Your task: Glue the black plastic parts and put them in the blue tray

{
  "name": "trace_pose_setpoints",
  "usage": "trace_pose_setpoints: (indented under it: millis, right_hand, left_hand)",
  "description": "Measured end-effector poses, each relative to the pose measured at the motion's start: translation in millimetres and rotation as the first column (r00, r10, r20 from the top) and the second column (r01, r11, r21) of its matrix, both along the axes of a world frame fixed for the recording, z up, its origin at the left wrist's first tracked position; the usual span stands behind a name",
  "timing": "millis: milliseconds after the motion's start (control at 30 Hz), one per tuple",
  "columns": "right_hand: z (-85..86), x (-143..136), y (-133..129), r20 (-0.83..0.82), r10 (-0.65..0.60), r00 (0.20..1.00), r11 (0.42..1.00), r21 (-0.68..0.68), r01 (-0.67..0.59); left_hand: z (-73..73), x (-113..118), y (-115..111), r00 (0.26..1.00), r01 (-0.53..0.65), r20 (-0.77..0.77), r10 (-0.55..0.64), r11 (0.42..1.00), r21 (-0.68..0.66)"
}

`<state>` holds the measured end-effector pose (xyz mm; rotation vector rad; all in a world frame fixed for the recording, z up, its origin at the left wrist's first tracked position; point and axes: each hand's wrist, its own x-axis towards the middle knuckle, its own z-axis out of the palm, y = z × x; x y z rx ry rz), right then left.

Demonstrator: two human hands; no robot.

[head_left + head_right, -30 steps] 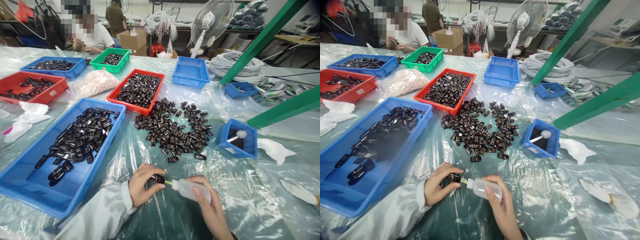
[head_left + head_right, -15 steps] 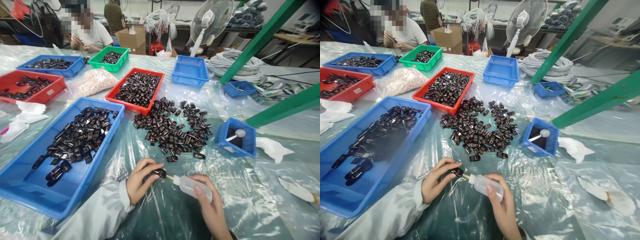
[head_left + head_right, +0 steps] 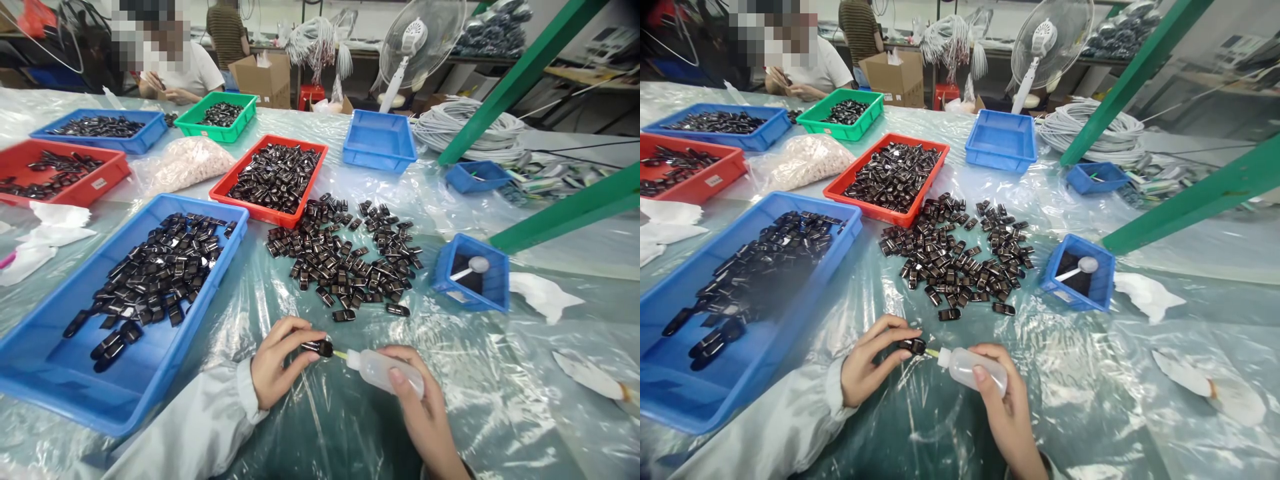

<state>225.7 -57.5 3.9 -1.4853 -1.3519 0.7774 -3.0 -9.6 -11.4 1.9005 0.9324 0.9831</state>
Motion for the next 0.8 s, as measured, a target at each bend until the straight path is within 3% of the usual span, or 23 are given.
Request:
trace_pose_setpoints:
  millis: [633, 800]
  right_hand:
    - [-2.7, 2, -3, -0.093, -0.031, 0.995, 0.994, -0.111, 0.020]
    - [-12.1, 16, -11, -0.099, -0.136, 0.986, 0.985, -0.123, 0.124]
  left_hand:
    - [0.5, -1, -1, 1.000, 0.012, -0.008, -0.012, 1.000, 0.015]
    - [0.8, -1, 2, 0.992, -0.126, 0.005, 0.127, 0.987, -0.098]
